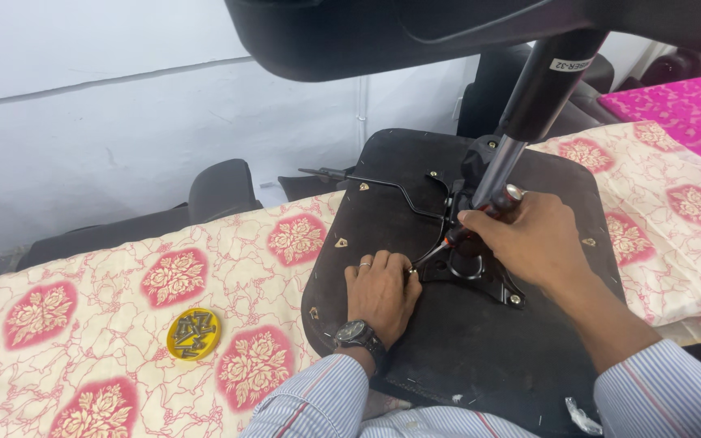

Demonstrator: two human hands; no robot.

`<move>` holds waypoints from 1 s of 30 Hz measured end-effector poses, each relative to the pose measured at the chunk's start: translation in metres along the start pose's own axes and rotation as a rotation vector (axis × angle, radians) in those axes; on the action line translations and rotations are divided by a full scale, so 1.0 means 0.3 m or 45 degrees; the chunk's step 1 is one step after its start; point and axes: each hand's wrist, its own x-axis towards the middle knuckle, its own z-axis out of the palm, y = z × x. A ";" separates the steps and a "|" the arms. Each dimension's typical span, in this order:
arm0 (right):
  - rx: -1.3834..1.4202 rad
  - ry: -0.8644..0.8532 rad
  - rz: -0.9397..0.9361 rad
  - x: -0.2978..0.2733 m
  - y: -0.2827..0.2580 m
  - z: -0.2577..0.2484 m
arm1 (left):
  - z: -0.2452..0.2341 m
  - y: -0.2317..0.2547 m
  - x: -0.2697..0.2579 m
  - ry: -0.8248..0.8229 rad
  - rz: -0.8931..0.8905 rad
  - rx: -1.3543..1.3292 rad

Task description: The person uses a screwdriver to tighten screws on the base of a chair. They repeatedly insert and turn the screwdriver at multiple screw locations on the black chair base while seated at a table.

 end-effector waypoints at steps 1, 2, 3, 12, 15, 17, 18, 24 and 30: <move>-0.009 0.003 -0.009 -0.003 -0.002 -0.004 | 0.000 0.001 -0.002 -0.012 -0.013 0.003; 0.019 0.030 -0.051 -0.006 -0.007 -0.003 | -0.001 0.003 0.001 -0.018 -0.017 -0.003; 0.047 0.057 -0.093 -0.012 -0.014 0.006 | -0.002 0.003 0.004 -0.024 -0.021 -0.009; 0.177 0.149 -0.488 -0.020 -0.107 0.121 | -0.002 0.011 0.001 -0.016 -0.003 0.023; 0.261 0.227 -0.735 -0.028 -0.088 0.140 | -0.003 0.013 0.001 -0.007 0.015 0.047; 0.317 0.248 -0.855 -0.030 -0.068 0.147 | -0.001 0.014 -0.002 -0.009 0.023 0.052; 0.348 0.237 -0.865 -0.028 -0.058 0.148 | -0.002 0.013 -0.002 -0.011 0.024 0.053; 0.576 0.138 -0.725 -0.016 -0.004 0.136 | 0.005 0.013 0.001 0.025 0.035 0.072; 0.604 -0.025 -0.724 -0.008 0.000 0.114 | 0.006 0.012 0.000 0.021 0.040 0.081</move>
